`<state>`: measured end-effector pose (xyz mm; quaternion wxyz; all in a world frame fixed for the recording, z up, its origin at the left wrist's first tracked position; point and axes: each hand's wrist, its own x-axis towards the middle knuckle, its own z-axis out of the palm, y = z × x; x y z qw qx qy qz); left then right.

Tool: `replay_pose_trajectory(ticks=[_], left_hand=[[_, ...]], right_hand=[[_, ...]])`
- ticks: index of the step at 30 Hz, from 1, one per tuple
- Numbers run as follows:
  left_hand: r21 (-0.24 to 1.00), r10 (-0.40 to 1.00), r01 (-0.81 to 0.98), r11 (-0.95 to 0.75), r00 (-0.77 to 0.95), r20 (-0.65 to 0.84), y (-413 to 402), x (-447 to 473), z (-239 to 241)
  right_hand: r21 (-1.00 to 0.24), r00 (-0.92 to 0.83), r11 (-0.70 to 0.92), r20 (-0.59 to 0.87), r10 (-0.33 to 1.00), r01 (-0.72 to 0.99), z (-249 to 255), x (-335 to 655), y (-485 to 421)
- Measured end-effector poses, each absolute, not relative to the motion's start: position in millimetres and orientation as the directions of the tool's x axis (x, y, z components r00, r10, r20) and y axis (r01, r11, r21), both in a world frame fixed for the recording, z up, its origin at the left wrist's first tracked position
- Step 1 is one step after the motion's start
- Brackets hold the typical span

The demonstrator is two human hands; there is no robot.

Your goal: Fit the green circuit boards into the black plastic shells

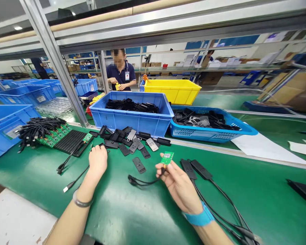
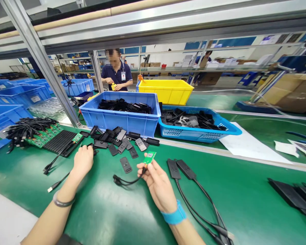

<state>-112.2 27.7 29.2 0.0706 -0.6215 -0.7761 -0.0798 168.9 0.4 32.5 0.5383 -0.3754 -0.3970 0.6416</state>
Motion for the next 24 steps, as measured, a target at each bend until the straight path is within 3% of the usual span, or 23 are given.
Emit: replay_pose_trajectory(ticks=[3, 5, 6, 8, 10, 12, 15, 17, 21, 24], left_hand=[[0.059, 0.965, 0.983, 0.175, -0.183, 0.189, 28, -116, 31], [0.117, 0.972, 0.989, 0.089, -0.111, 0.205, 26, -108, 33], [0.204, 0.974, 0.979, 0.027, -0.071, 0.213, 25, -102, 33], [0.508, 0.978, 0.857, -0.088, -0.021, 0.205, 22, -87, 32], [0.830, 0.991, 0.549, -0.095, -0.029, 0.133, 20, -71, 29], [0.978, 0.999, 0.204, 0.036, -0.025, -0.031, 17, -55, 24], [0.946, 0.956, -0.144, 0.289, 0.098, -0.277, 12, -35, 17], [0.875, 0.921, -0.295, 0.384, 0.190, -0.341, 9, -27, 14], [0.739, 0.910, -0.536, 0.408, 0.304, -0.282, 3, -21, 14], [0.741, 0.908, -0.544, 0.393, 0.355, -0.221, -1, -21, 15]], right_hand=[[-0.944, -0.052, 0.016, 0.035, 0.998, -0.330, 41, 184, 0], [-0.976, -0.039, 0.084, 0.094, 0.995, -0.199, 45, 191, -1], [-0.987, -0.041, 0.131, 0.136, 0.990, -0.089, 46, 193, -3], [-0.944, -0.069, 0.274, 0.266, 0.962, 0.181, 48, 193, -7], [-0.792, -0.138, 0.446, 0.429, 0.892, 0.416, 47, 190, -11], [-0.584, -0.240, 0.576, 0.551, 0.799, 0.572, 46, 185, -15], [-0.323, -0.402, 0.653, 0.580, 0.709, 0.685, 43, 178, -20], [-0.253, -0.469, 0.666, 0.539, 0.700, 0.702, 41, 175, -22], [-0.324, -0.435, 0.619, 0.487, 0.757, 0.715, 32, 172, -23], [-0.443, -0.376, 0.581, 0.469, 0.800, 0.683, 26, 170, -22]])
